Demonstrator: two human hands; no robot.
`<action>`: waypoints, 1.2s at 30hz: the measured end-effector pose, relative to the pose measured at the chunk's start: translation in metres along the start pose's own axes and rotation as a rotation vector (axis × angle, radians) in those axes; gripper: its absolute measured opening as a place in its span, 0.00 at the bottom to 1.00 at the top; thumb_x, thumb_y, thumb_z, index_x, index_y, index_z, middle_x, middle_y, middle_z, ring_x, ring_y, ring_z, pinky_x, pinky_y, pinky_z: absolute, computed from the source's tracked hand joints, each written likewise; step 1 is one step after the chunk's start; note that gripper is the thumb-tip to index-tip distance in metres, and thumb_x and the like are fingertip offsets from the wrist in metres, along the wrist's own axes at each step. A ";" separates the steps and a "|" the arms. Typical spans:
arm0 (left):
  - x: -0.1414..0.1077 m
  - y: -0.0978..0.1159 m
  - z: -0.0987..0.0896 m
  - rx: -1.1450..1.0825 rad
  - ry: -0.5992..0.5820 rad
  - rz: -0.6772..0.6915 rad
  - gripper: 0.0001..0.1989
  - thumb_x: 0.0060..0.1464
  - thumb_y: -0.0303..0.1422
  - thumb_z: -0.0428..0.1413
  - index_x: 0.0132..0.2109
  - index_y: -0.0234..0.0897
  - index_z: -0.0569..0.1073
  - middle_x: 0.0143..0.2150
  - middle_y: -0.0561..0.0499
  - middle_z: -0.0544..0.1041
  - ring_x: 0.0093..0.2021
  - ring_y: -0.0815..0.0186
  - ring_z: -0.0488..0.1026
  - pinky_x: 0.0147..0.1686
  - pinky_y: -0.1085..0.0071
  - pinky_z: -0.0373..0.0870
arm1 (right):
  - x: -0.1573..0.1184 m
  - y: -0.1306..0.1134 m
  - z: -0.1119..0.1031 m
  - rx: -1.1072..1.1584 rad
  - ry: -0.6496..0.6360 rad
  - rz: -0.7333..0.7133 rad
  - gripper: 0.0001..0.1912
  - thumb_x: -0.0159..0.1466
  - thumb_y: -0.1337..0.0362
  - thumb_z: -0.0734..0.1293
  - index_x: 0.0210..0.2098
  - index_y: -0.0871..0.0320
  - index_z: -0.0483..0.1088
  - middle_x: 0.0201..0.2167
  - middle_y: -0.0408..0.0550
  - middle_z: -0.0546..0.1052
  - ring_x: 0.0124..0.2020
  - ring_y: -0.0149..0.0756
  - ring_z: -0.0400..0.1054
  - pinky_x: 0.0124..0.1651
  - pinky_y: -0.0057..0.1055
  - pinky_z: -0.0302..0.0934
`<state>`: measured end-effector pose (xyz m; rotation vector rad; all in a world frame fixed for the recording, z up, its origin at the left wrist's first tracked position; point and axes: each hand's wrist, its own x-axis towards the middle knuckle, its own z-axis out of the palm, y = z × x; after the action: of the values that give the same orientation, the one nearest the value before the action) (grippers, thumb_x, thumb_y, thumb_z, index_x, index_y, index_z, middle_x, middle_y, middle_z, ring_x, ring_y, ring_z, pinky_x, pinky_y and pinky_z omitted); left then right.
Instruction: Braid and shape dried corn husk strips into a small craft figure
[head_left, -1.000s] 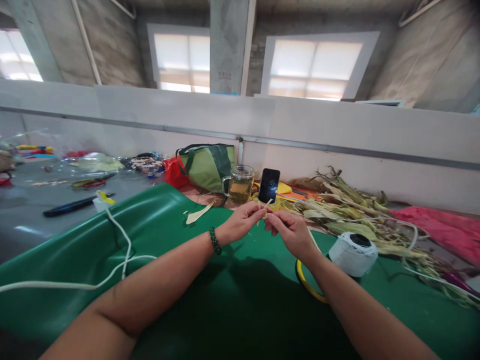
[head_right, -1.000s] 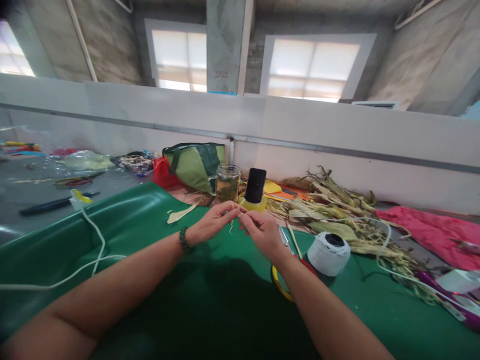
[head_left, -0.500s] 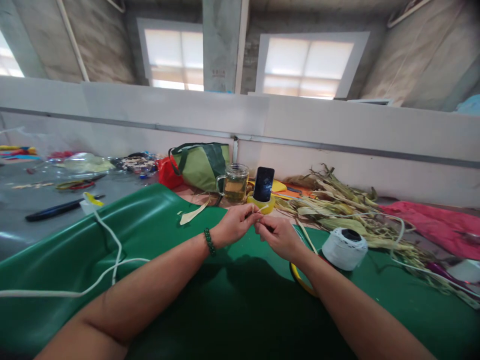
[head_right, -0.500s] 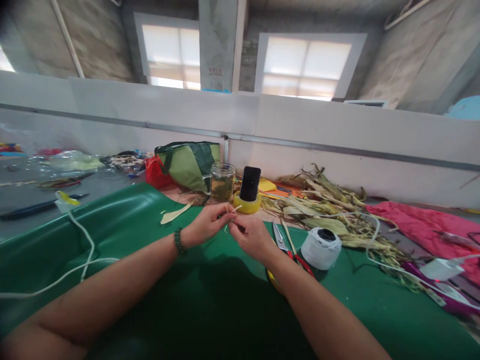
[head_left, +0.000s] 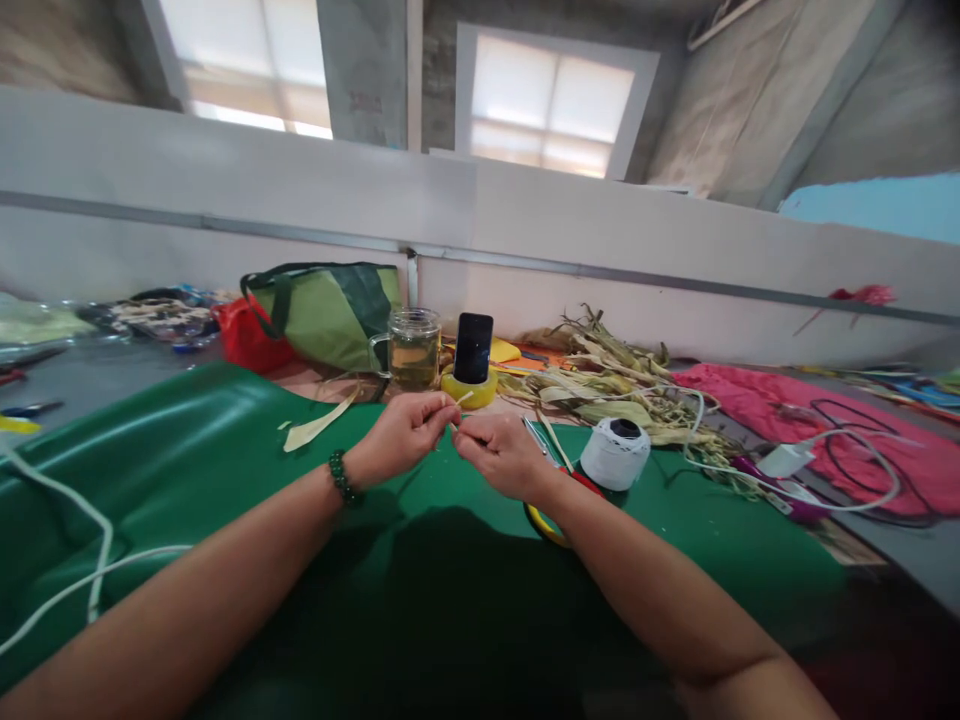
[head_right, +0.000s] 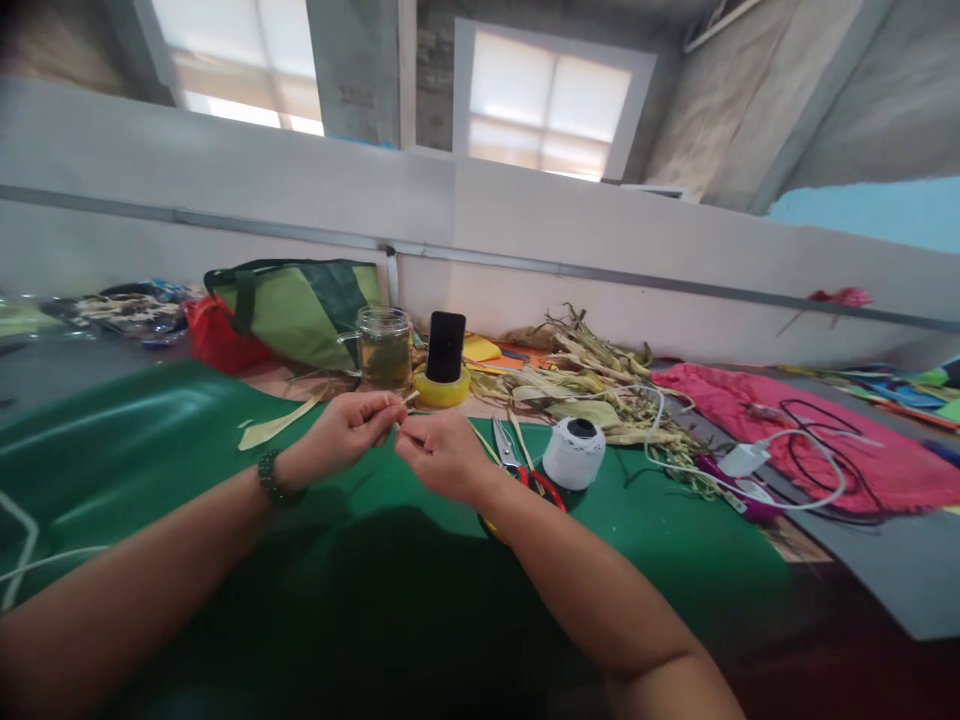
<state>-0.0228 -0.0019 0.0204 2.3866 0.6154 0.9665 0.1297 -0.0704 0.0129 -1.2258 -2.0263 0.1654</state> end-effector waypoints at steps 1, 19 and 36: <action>0.001 -0.001 -0.001 -0.033 -0.007 -0.024 0.17 0.58 0.39 0.47 0.25 0.33 0.66 0.17 0.56 0.62 0.20 0.74 0.58 0.22 0.78 0.55 | 0.000 0.000 0.000 -0.022 0.001 -0.001 0.16 0.60 0.68 0.58 0.17 0.57 0.54 0.16 0.37 0.57 0.20 0.25 0.51 0.26 0.26 0.44; 0.006 -0.016 -0.016 -0.505 -0.366 -0.315 0.19 0.50 0.44 0.57 0.39 0.31 0.76 0.23 0.52 0.72 0.26 0.72 0.68 0.29 0.76 0.65 | 0.005 0.024 -0.010 -0.183 0.087 0.150 0.23 0.67 0.53 0.54 0.21 0.57 0.63 0.17 0.42 0.66 0.21 0.30 0.59 0.27 0.27 0.48; 0.000 -0.004 -0.002 -0.310 -0.383 -0.071 0.12 0.56 0.39 0.52 0.33 0.33 0.68 0.25 0.55 0.65 0.25 0.74 0.59 0.27 0.77 0.58 | 0.004 0.023 -0.009 0.144 0.069 0.070 0.24 0.62 0.53 0.60 0.14 0.58 0.62 0.12 0.41 0.64 0.17 0.26 0.57 0.23 0.26 0.51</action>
<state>-0.0251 0.0018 0.0197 2.1713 0.3717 0.5084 0.1509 -0.0572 0.0107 -1.1961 -1.8798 0.2942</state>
